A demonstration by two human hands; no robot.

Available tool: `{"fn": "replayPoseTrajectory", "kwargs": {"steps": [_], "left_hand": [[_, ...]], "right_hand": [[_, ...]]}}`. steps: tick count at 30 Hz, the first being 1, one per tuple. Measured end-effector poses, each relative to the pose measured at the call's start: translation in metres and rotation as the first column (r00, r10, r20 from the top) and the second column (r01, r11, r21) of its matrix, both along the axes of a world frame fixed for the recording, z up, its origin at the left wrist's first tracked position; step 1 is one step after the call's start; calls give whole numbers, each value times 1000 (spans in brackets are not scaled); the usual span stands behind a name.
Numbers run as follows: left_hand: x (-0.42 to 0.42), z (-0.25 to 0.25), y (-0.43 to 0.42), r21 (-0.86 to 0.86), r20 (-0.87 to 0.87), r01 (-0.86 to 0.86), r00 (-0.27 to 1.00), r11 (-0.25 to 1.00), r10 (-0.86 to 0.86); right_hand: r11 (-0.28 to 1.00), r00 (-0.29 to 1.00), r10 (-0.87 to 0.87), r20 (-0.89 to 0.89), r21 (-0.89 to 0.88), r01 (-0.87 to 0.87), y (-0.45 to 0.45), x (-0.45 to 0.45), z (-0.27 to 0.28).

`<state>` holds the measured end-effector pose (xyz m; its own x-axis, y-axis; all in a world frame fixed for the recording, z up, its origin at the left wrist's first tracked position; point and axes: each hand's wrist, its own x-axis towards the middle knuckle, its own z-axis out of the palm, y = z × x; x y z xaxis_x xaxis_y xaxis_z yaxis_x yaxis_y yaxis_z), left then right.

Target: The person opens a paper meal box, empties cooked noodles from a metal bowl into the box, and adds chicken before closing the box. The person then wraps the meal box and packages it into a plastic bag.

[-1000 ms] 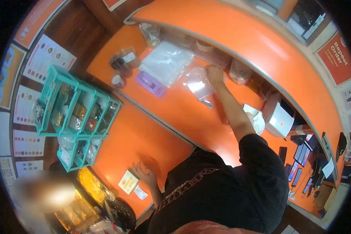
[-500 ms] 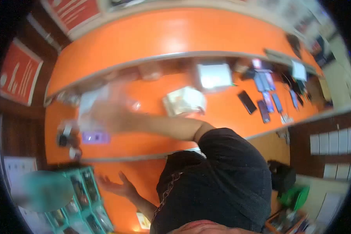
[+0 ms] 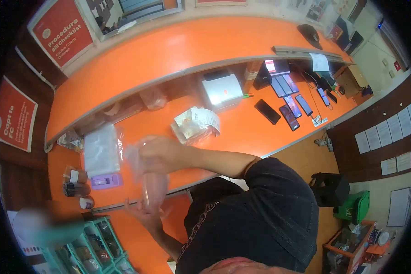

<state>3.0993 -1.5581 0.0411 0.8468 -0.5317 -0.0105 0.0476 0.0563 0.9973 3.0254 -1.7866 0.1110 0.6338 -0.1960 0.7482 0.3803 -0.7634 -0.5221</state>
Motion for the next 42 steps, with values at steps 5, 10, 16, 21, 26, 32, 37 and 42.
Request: {"fn": "replayPoseTrajectory", "kwargs": {"steps": [5,10,16,21,26,32,37,42], "left_hand": [[42,-55,56,446,-143,303,953,842,-267],[76,-73,116,247,161,-326,943,913,293],[64,9,91,-78,-215,-604,787,793,578],[89,9,92,168,114,-444,896,880,430],[86,16,79,227,97,-277,960,934,262],[82,-19,111,-1,270,-689,698,725,663],[59,-76,94,-59,-81,-547,836,835,542],[53,-56,123,106,14,-623,780,775,626]], "right_hand": [[983,995,-28,-95,179,44,-20,-2,-3],[951,937,81,-341,309,30,-48,23,-54],[807,880,269,-392,590,16,-38,59,-101],[954,954,193,-229,272,-128,22,97,-93],[814,722,570,-392,152,-560,118,135,-96],[432,644,749,-155,851,-298,134,170,-91],[293,576,781,-242,956,4,141,166,-94],[261,850,491,-192,963,67,90,176,-100]]}}
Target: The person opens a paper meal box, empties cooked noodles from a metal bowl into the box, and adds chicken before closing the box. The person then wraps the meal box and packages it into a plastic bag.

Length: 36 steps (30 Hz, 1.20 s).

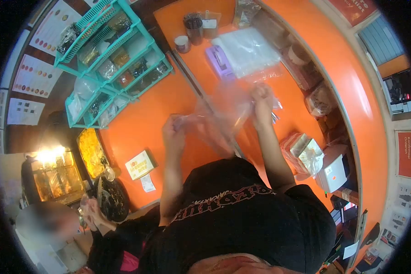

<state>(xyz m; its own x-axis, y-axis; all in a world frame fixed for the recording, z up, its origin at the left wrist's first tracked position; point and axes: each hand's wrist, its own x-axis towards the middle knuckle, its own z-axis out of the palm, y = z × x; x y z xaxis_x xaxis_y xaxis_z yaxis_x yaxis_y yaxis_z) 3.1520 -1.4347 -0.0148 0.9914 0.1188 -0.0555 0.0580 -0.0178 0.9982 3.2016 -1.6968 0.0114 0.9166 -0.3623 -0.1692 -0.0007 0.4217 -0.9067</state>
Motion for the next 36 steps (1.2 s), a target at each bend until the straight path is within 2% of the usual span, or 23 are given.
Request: {"fn": "replayPoseTrajectory", "kwargs": {"steps": [2,3,4,5,6,7,8,10,12,14,15,16,18,19,21,22,25,27,28,30,32,34,36], "left_hand": [[0,1,13,-35,27,23,999,999,-22],[-1,16,13,-39,-13,73,997,997,-74],[-4,34,12,-46,-47,138,989,989,-141],[-7,40,13,-114,-73,216,972,970,-225],[-8,44,14,-177,-98,289,946,941,-309],[-5,47,13,-107,-107,391,910,914,-401],[-4,52,14,-30,-126,477,870,879,-476],[-3,61,13,63,-125,546,835,836,-536],[-2,70,14,88,-73,535,845,840,-531],[-4,89,22,189,-203,593,804,783,-560],[-6,93,27,235,-269,620,781,748,-563],[-5,89,32,159,-268,682,726,714,-633],[0,80,41,19,-253,798,587,603,-769],[3,82,46,165,-255,793,609,587,-751],[7,89,54,447,-240,728,657,519,-715],[7,91,58,522,-192,638,735,567,-650],[11,86,71,685,38,331,873,649,-486],[16,62,77,713,254,100,886,694,-389],[17,66,72,783,386,-84,842,616,-376],[10,73,53,779,616,-463,693,423,-375],[-8,86,32,678,734,-643,611,356,-295],[-20,67,30,605,786,-692,598,393,-157],[-35,7,42,548,738,-647,672,529,56]], "right_hand": [[950,968,-155,196,-238,200,-21,4,-26],[887,920,-199,336,-338,315,-15,5,-21],[627,886,-93,454,-665,406,-26,8,-46],[605,870,162,465,-743,284,-15,-4,-29],[568,797,412,442,-808,155,-5,-15,-11],[460,629,686,366,-888,15,1,-10,6],[462,552,794,257,-844,-272,19,-18,16],[136,225,973,-40,-693,-708,46,-21,15],[177,311,948,-62,-710,-682,59,-21,-18],[221,314,949,18,-751,-622,66,-18,-35],[249,269,957,106,-776,-580,70,-18,-43],[278,216,958,189,-797,-536,72,-19,-44],[109,138,990,16,-706,-700,78,-29,-24],[32,91,994,-60,-641,-767,80,-33,-16],[122,179,984,7,-756,-643,82,-33,-21],[166,222,974,44,-805,-569,79,-31,-24],[91,112,994,21,-743,-663,74,-19,-28],[104,77,993,84,-384,-917,69,-19,-25],[72,52,991,122,-169,-983,68,-20,-25],[167,160,986,49,-330,-929,65,-23,-26],[224,282,958,-48,-486,-845,59,-30,-21],[232,424,891,-166,-635,-737,52,-39,-9],[345,551,824,-132,-655,-673,52,-43,-19]]}}
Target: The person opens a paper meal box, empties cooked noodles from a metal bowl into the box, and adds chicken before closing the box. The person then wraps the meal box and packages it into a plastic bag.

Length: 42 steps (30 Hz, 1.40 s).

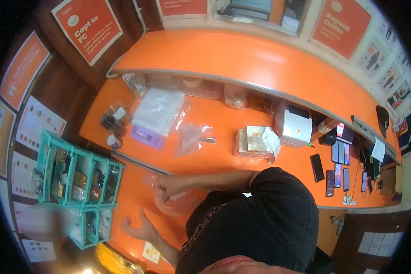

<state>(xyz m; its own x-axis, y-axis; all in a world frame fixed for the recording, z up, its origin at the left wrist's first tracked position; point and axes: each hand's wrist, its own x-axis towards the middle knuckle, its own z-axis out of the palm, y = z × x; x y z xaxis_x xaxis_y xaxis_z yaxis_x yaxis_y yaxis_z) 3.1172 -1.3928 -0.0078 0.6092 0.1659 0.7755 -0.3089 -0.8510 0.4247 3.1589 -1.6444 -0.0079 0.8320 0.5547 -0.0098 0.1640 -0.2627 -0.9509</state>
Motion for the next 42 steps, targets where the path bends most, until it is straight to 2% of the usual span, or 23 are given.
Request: {"fn": "replayPoseTrajectory", "kwargs": {"steps": [1,3,4,10,12,14,16,18,19,20,22,23,24,25,27,29,30,33,35,36,38,40,42], "left_hand": [[-9,-5,-7,-178,-233,108,961,978,-149],[-30,-12,-34,-565,-529,170,677,808,-512],[-36,-17,-46,-569,-531,147,686,809,-498],[-38,-30,-62,-542,-573,89,689,836,-445],[-36,-11,-68,-482,-651,61,643,874,-404],[-32,-14,-69,-603,-593,51,640,796,-489],[-34,-26,-58,-698,-535,4,662,716,-525],[-34,-51,-51,-820,-429,-71,732,567,-529],[-36,-62,-50,-964,-236,-113,776,240,-584],[-34,-69,-47,-989,-11,-93,823,-115,-568],[-30,-31,-25,-917,12,-173,889,-360,-457],[-29,-19,-16,-858,26,-186,915,-478,-403],[-34,-39,11,-836,171,-95,891,-541,-421],[-47,-72,50,-800,310,-12,847,-600,-431],[-64,-73,65,-808,223,-74,880,-584,-419],[-55,-15,43,-817,-222,-361,917,-450,-332],[-61,-30,47,-873,-253,-366,904,-321,-345],[-74,-78,48,-935,-355,-339,867,108,-351],[-73,-84,26,-866,-435,-301,847,399,-305],[-78,-89,29,-865,-444,-307,836,397,-321],[-84,-91,36,-864,-457,-314,816,394,-353],[-76,-87,40,-621,-457,-254,886,742,-79],[-53,-61,32,-270,-381,-194,921,943,80]], "right_hand": [[998,998,-65,17,11,65,3,-2,-8],[965,994,-83,65,254,64,22,6,-52],[927,992,-96,84,371,59,29,8,-67],[982,985,-162,59,-91,167,23,-19,-3],[985,954,-159,255,109,135,39,-16,-15],[962,989,-118,85,256,93,56,-21,-44],[908,952,40,-303,409,93,64,-22,-83],[958,940,-13,-340,264,109,62,-14,-59],[991,971,-128,-202,16,134,55,-13,-21],[985,985,-135,-112,-128,120,43,-4,-50],[951,951,-299,-85,-106,289,16,11,-77],[842,857,-423,-293,221,491,7,15,-76],[949,946,-295,137,-71,306,-14,31,-65],[932,926,-311,212,-125,342,-29,35,-63],[946,950,-305,-68,94,311,-63,52,-100],[945,944,-323,66,-39,326,-48,41,-70],[934,934,-329,138,-97,344,-39,36,-59],[921,921,-390,16,20,390,-17,43,-79],[791,724,-318,-612,250,558,-11,52,-69],[684,525,-159,-836,290,669,-9,56,-65],[761,563,-249,-788,200,618,-10,69,-64],[886,776,-297,-556,143,442,-5,69,-69],[989,988,-145,-53,-5,144,16,63,-81]]}}
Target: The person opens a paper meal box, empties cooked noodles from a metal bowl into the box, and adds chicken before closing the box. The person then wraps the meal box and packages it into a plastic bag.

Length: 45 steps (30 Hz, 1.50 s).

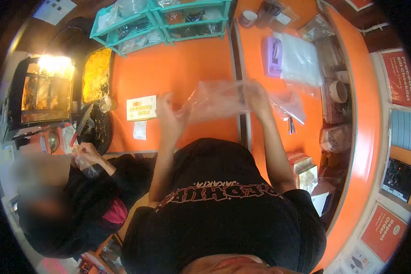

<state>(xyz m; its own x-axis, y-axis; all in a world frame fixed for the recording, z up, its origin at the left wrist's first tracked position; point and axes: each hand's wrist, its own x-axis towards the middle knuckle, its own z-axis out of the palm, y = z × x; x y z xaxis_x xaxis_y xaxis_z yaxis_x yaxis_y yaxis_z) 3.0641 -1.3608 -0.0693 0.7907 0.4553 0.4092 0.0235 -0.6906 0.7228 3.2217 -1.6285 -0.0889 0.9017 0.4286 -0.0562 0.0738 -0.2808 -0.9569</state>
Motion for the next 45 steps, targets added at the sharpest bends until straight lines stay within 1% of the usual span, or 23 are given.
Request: {"fn": "replayPoseTrajectory", "kwargs": {"steps": [3,5,8,10,11,13,15,16,17,20,23,27,29,31,32,34,36,37,38,39,42,43,45], "left_hand": [[24,21,-15,346,-86,167,986,923,-146],[24,-3,1,276,-226,308,941,910,-251],[19,52,45,-252,-506,126,828,959,-242],[16,54,59,-309,-417,324,799,894,-434],[17,55,67,-326,-364,421,771,847,-523],[18,43,80,-747,-121,318,798,584,-590],[22,26,97,-689,-288,149,842,710,-456],[27,16,108,-370,-523,32,818,928,-237],[31,6,116,17,-655,-52,754,999,50],[40,-14,125,429,-524,-5,813,903,254],[61,14,111,423,-529,-42,800,905,284],[37,150,69,457,-402,-93,866,885,298],[-13,206,45,211,-194,-127,966,969,169],[-47,108,62,197,-182,-46,980,979,82],[-63,60,70,188,-177,-4,983,982,38],[-57,-38,85,358,-531,17,826,934,188],[-67,-55,78,302,-395,22,912,953,105],[-63,-32,64,328,-309,-18,943,945,125],[-65,-16,47,333,-240,-62,959,941,148],[-67,-10,42,144,-334,-135,926,980,176],[-69,55,38,-90,-346,-193,926,977,151],[-78,71,35,-170,-161,-174,976,970,147],[-103,61,36,100,189,-91,979,991,71]], "right_hand": [[919,896,330,298,-319,-233,49,-36,40],[795,835,486,257,-526,-301,53,-35,78],[660,738,629,244,-669,-341,34,8,58],[652,670,664,333,-696,-300,35,35,18],[729,786,538,305,-636,-252,38,37,21],[847,948,246,201,-521,-109,45,29,37],[911,924,355,144,-274,-307,49,11,42],[923,925,379,12,-83,-377,50,9,35],[910,903,412,-124,109,-400,51,8,28],[861,867,440,234,-383,-334,67,20,9],[667,953,145,266,-737,104,93,48,1],[875,889,6,458,-433,217,87,54,64],[971,756,-22,654,-167,173,69,15,138],[997,570,-56,820,11,82,55,-34,179],[995,625,50,779,-96,40,49,-35,121],[888,785,350,511,-448,-104,28,-34,-6],[724,814,508,281,-651,-227,-2,-49,-88],[620,750,597,285,-758,-205,-2,-42,-111],[582,841,528,119,-771,-257,3,-44,-93],[540,893,444,-75,-773,-333,13,-55,-46],[784,958,284,-30,-568,-250,24,-50,59],[881,972,228,59,-437,-180,17,-58,73],[998,997,-48,-67,38,50,-5,-85,17]]}}
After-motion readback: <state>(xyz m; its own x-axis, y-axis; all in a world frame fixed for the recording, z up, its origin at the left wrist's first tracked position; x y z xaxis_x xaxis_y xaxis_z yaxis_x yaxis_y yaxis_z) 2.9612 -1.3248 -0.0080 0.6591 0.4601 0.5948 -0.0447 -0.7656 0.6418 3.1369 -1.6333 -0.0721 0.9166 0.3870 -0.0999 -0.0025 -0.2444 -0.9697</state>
